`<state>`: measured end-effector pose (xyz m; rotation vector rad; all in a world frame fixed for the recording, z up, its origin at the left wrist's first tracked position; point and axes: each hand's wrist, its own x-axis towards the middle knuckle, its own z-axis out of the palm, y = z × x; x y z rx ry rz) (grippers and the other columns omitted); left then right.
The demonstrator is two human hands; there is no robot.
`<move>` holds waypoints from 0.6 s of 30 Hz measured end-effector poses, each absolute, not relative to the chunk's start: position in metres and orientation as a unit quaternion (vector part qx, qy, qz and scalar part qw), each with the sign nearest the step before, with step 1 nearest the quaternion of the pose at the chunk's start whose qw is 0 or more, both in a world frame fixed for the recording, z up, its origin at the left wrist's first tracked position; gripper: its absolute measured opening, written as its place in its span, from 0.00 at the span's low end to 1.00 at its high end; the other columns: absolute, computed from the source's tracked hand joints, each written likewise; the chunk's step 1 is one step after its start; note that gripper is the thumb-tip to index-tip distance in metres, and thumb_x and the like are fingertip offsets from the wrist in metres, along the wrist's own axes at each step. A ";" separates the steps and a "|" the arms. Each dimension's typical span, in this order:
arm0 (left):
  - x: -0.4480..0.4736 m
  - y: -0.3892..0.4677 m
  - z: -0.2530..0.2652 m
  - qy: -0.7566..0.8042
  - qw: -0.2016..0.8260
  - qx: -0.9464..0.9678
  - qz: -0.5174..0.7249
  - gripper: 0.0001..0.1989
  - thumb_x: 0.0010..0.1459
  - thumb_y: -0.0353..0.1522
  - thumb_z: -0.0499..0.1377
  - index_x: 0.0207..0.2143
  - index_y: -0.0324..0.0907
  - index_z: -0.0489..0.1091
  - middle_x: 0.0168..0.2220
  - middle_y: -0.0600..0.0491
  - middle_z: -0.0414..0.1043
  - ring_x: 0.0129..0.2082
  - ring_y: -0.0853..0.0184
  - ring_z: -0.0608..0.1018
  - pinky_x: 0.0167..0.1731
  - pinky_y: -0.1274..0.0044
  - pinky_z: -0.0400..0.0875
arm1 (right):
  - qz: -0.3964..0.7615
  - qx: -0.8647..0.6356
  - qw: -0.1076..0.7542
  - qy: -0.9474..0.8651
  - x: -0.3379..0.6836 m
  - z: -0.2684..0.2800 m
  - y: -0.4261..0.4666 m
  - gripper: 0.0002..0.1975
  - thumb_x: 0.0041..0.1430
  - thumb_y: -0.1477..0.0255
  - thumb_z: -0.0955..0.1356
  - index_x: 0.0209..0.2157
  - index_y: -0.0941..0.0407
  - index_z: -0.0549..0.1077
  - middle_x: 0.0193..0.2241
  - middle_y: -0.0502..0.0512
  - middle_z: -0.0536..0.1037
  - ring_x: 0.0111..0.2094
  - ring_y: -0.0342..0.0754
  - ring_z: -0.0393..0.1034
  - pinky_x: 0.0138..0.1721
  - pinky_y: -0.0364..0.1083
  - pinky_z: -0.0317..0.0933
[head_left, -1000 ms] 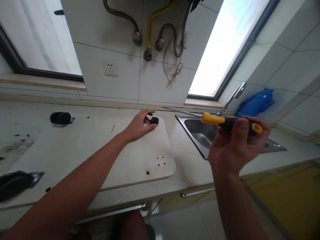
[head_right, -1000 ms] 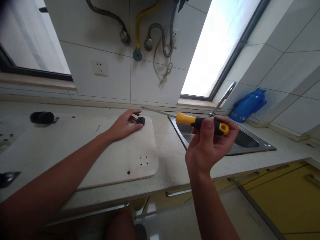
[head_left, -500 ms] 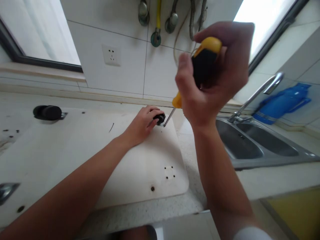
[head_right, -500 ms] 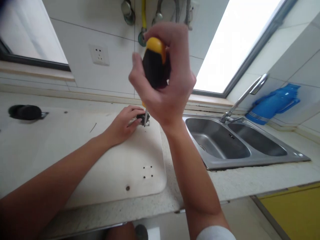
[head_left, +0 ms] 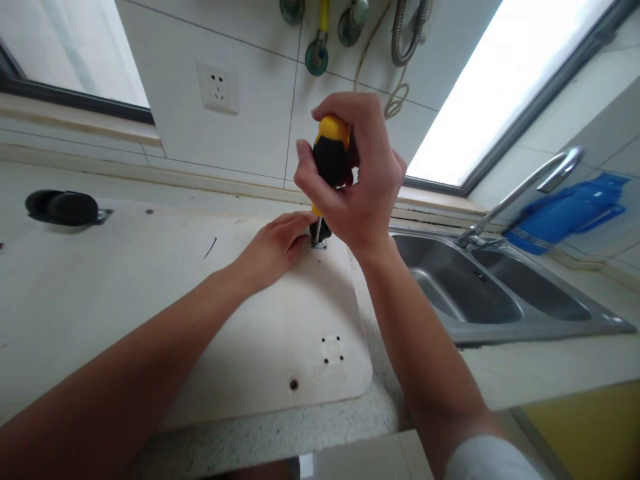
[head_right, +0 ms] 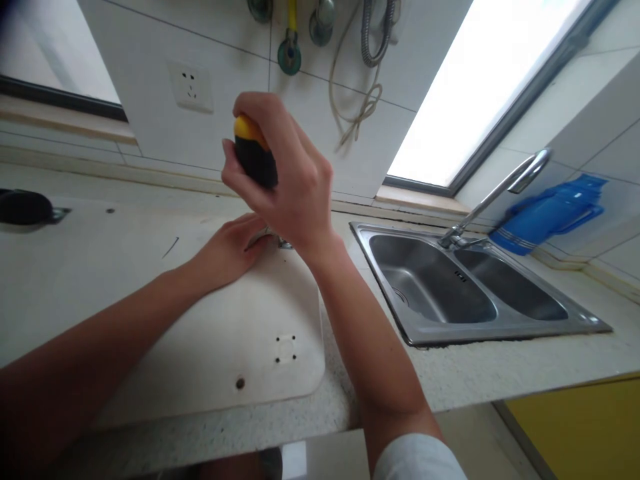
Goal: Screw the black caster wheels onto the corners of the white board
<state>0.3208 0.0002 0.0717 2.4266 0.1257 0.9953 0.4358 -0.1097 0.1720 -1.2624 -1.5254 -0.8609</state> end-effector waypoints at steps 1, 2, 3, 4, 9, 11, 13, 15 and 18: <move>0.321 0.000 0.072 0.047 0.256 0.895 0.362 0.21 0.69 0.24 0.57 0.58 0.47 0.80 0.62 0.49 0.83 0.62 0.53 0.83 0.66 0.61 0.77 | -0.355 -0.511 0.472 -0.625 0.436 0.171 -0.110 0.10 0.78 0.65 0.67 0.56 0.49 0.72 0.54 0.56 0.78 0.53 0.49 0.78 0.55 0.48 0.73; 0.322 0.001 0.071 0.047 0.257 0.896 0.359 0.21 0.69 0.25 0.57 0.59 0.47 0.80 0.62 0.49 0.84 0.62 0.53 0.83 0.67 0.62 0.77 | -0.358 -0.508 0.471 -0.626 0.436 0.171 -0.110 0.09 0.78 0.65 0.67 0.56 0.48 0.71 0.55 0.56 0.78 0.52 0.48 0.77 0.55 0.47 0.72; 0.322 0.001 0.071 0.046 0.258 0.897 0.357 0.22 0.68 0.25 0.57 0.59 0.46 0.79 0.62 0.49 0.84 0.62 0.53 0.83 0.67 0.62 0.76 | -0.359 -0.509 0.468 -0.627 0.436 0.171 -0.111 0.09 0.78 0.65 0.67 0.56 0.48 0.70 0.55 0.56 0.78 0.52 0.48 0.76 0.55 0.46 0.72; 0.323 0.001 0.071 0.046 0.258 0.897 0.356 0.22 0.68 0.25 0.57 0.60 0.46 0.79 0.62 0.48 0.84 0.62 0.53 0.83 0.68 0.62 0.76 | -0.360 -0.514 0.463 -0.626 0.436 0.170 -0.111 0.09 0.79 0.66 0.68 0.56 0.48 0.70 0.56 0.56 0.78 0.51 0.47 0.76 0.54 0.45 0.71; 0.323 0.002 0.068 0.051 0.256 0.897 0.357 0.24 0.68 0.26 0.57 0.63 0.47 0.78 0.64 0.48 0.83 0.64 0.52 0.82 0.71 0.61 0.74 | -0.373 -0.526 0.455 -0.614 0.439 0.169 -0.107 0.08 0.79 0.65 0.66 0.55 0.48 0.70 0.53 0.57 0.78 0.51 0.49 0.77 0.54 0.48 0.73; 0.323 0.003 0.068 0.050 0.251 0.897 0.360 0.24 0.69 0.27 0.58 0.64 0.47 0.77 0.65 0.48 0.82 0.65 0.52 0.82 0.71 0.61 0.74 | -0.378 -0.513 0.470 -0.611 0.442 0.168 -0.104 0.10 0.78 0.64 0.66 0.56 0.49 0.70 0.53 0.57 0.77 0.51 0.50 0.77 0.53 0.48 0.73; 0.323 0.003 0.067 0.051 0.245 0.898 0.361 0.24 0.70 0.27 0.57 0.65 0.47 0.77 0.66 0.48 0.82 0.65 0.53 0.82 0.71 0.62 0.74 | -0.378 -0.495 0.483 -0.615 0.444 0.167 -0.102 0.09 0.77 0.65 0.67 0.55 0.50 0.70 0.53 0.57 0.77 0.49 0.48 0.77 0.53 0.46 0.73; 0.323 0.003 0.068 0.052 0.242 0.900 0.360 0.24 0.69 0.26 0.57 0.65 0.45 0.77 0.66 0.47 0.82 0.65 0.52 0.82 0.70 0.62 0.74 | -0.374 -0.487 0.486 -0.622 0.445 0.166 -0.101 0.08 0.77 0.66 0.67 0.54 0.49 0.70 0.52 0.56 0.78 0.49 0.47 0.77 0.54 0.46 0.73; 0.323 0.002 0.069 0.054 0.241 0.901 0.357 0.24 0.69 0.26 0.58 0.65 0.44 0.77 0.65 0.46 0.82 0.65 0.51 0.82 0.69 0.60 0.75 | -0.358 -0.512 0.476 -0.619 0.445 0.164 -0.099 0.08 0.76 0.67 0.67 0.54 0.49 0.71 0.52 0.55 0.79 0.51 0.48 0.77 0.57 0.47 0.72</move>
